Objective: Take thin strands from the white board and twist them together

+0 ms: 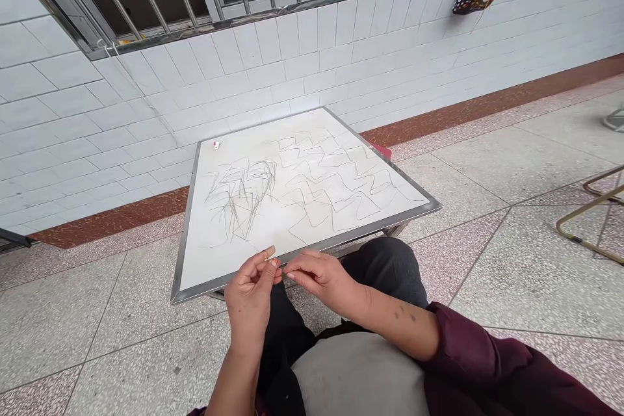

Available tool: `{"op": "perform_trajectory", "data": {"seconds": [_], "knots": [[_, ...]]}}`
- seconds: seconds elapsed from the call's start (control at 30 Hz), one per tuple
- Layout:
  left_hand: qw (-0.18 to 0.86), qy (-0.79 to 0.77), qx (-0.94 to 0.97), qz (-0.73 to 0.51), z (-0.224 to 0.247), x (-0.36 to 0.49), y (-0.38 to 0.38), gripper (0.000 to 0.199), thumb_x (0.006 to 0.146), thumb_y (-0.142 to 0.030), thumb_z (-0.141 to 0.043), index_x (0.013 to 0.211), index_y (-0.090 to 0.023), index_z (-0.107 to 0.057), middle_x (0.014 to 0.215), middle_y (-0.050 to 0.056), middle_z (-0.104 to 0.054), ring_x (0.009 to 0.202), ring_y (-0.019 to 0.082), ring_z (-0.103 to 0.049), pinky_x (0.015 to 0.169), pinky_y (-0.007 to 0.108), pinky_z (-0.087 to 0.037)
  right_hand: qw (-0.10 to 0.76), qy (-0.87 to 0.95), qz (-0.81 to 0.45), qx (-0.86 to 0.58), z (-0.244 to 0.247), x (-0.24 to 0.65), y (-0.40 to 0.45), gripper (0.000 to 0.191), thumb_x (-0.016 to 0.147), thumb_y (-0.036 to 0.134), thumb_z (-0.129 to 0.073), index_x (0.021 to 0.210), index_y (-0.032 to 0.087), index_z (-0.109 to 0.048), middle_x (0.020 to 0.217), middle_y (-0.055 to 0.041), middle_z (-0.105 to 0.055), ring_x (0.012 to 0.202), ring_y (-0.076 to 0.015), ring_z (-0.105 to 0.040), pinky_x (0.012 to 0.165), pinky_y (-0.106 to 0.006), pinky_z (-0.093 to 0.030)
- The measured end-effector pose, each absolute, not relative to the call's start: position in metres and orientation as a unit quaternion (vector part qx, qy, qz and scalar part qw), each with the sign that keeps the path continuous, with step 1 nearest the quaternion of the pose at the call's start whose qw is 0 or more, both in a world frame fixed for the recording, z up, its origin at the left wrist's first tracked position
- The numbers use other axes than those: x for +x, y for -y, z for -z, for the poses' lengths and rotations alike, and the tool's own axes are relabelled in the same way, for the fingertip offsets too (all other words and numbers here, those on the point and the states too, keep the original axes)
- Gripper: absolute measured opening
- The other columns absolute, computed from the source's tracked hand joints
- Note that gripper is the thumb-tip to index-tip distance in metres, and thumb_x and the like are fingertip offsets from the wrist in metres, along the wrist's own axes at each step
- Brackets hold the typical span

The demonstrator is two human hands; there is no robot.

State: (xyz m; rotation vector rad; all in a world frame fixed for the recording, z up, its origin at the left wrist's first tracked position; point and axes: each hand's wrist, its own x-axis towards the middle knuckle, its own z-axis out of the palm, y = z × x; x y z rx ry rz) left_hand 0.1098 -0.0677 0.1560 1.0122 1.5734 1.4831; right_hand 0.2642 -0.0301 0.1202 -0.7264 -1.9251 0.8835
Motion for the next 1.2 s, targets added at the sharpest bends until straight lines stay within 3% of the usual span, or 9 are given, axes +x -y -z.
{"op": "perform_trajectory", "data": {"seconds": [0.1,0.27,0.43,0.7,0.83,1.0,1.2], "knots": [[0.326,-0.644,0.443,-0.532,-0.150,0.107,0.068,0.031,0.073,-0.039,-0.076,0.100,-0.022,-0.077,0.077,0.004,-0.076,0.068,0.019,-0.070,0.071,0.035,-0.060,0.404,0.770,-0.386,-0.307,-0.119,0.264,0.028,0.014,0.092,0.020,-0.058,0.092,0.024,-0.071,0.080,-0.0012,-0.065,0.074,-0.0143,-0.059,0.070,-0.026,-0.049],[0.253,-0.669,0.519,-0.468,-0.140,0.109,0.067,0.025,0.076,-0.034,-0.072,0.100,-0.028,-0.078,0.080,0.005,-0.077,0.070,0.024,-0.071,0.074,0.039,-0.057,0.303,0.702,-0.551,-0.333,-0.118,0.268,0.017,0.013,0.087,0.024,-0.059,0.085,0.023,-0.071,0.076,0.0016,-0.059,0.057,-0.0094,-0.052,0.048,-0.019,-0.048],[0.223,-0.657,0.566,-0.446,-0.137,0.116,0.068,0.023,0.078,-0.028,-0.069,0.099,-0.028,-0.078,0.083,0.005,-0.077,0.075,0.025,-0.071,0.082,0.041,-0.055,0.215,0.681,-0.613,-0.337,-0.120,0.278,0.004,0.007,0.080,0.024,-0.064,0.081,0.022,-0.071,0.072,0.0033,-0.061,0.061,-0.0095,-0.053,0.048,-0.017,-0.049],[0.419,-0.576,0.505,-0.488,-0.131,0.114,0.067,0.037,0.078,-0.036,-0.073,0.112,-0.022,-0.071,0.086,0.003,-0.076,0.077,0.017,-0.066,0.071,0.027,-0.053,0.189,0.601,-0.713,-0.307,-0.127,0.294,-0.009,0.021,0.077,0.035,-0.073,0.087,0.017,-0.069,0.071,0.0032,-0.059,0.057,-0.0062,-0.050,0.052,-0.017,-0.047],[0.477,-0.545,0.446,-0.526,-0.130,0.116,0.066,0.039,0.075,-0.034,-0.077,0.111,-0.019,-0.070,0.082,0.003,-0.074,0.073,0.014,-0.062,0.065,0.023,-0.050,0.196,0.574,-0.743,-0.283,-0.124,0.296,-0.010,0.031,0.075,0.045,-0.077,0.085,0.016,-0.068,0.071,0.0033,-0.058,0.056,-0.0057,-0.050,0.053,-0.018,-0.045],[0.492,-0.540,0.377,-0.569,-0.135,0.121,0.067,0.044,0.074,-0.033,-0.078,0.114,-0.019,-0.068,0.080,0.001,-0.070,0.076,0.014,-0.063,0.066,0.023,-0.051,0.279,0.531,-0.762,-0.244,-0.117,0.297,-0.008,0.042,0.086,0.057,-0.063,0.090,0.015,-0.069,0.075,0.0003,-0.061,0.059,-0.0069,-0.054,0.057,-0.020,-0.046],[0.435,-0.558,0.401,-0.582,-0.136,0.122,0.071,0.043,0.078,-0.035,-0.075,0.118,-0.021,-0.065,0.080,-0.001,-0.064,0.077,0.014,-0.064,0.067,0.024,-0.053,0.354,0.444,-0.783,-0.254,-0.109,0.293,-0.004,0.030,0.069,0.034,-0.085,0.086,0.016,-0.067,0.069,0.0038,-0.061,0.058,-0.0061,-0.054,0.058,-0.019,-0.046]]}}
